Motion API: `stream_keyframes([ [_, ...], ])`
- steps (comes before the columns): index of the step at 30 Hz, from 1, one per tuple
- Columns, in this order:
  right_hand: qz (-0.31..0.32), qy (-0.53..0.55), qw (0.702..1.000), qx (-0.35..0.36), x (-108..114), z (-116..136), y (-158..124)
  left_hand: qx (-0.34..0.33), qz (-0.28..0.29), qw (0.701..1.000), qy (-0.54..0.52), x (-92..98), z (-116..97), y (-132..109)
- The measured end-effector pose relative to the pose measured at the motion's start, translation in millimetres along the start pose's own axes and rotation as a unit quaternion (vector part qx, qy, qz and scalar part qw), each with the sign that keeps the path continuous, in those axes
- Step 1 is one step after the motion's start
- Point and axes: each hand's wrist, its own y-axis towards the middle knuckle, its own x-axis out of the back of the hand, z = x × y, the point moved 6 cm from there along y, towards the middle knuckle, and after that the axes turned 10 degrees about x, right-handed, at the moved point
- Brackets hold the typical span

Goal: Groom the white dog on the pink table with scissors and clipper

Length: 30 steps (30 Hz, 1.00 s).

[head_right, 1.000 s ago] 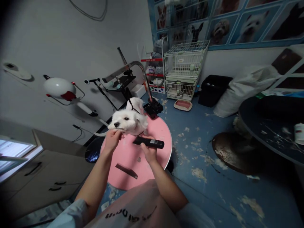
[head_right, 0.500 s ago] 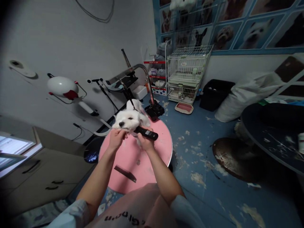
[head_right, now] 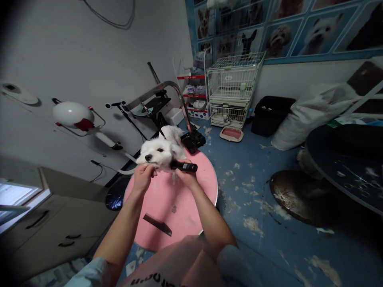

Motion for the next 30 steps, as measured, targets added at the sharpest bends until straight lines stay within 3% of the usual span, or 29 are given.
stream_keyframes([
  [6,-0.007,0.007,0.999,0.035,7,4,24,-0.005,0.003,1.0,0.0,-7.1,-10,2],
  [13,0.031,-0.004,0.999,-0.025,9,-17,45,-0.009,-0.004,1.0,-0.005,-9.0,-18,5],
  [17,0.0,0.022,1.0,-0.014,12,-14,49,-0.012,0.0,1.0,-0.008,-9.9,-21,5],
  [20,0.014,0.005,1.0,0.0,6,-14,52,-0.011,-0.002,1.0,-0.011,-9.7,-22,5],
  [25,0.033,-0.017,0.998,-0.046,5,-30,43,-0.01,0.001,1.0,-0.01,-9.8,-23,5],
  [30,-0.028,-0.022,0.999,0.006,3,-19,16,-0.017,0.004,1.0,-0.002,-11.1,-23,8],
])
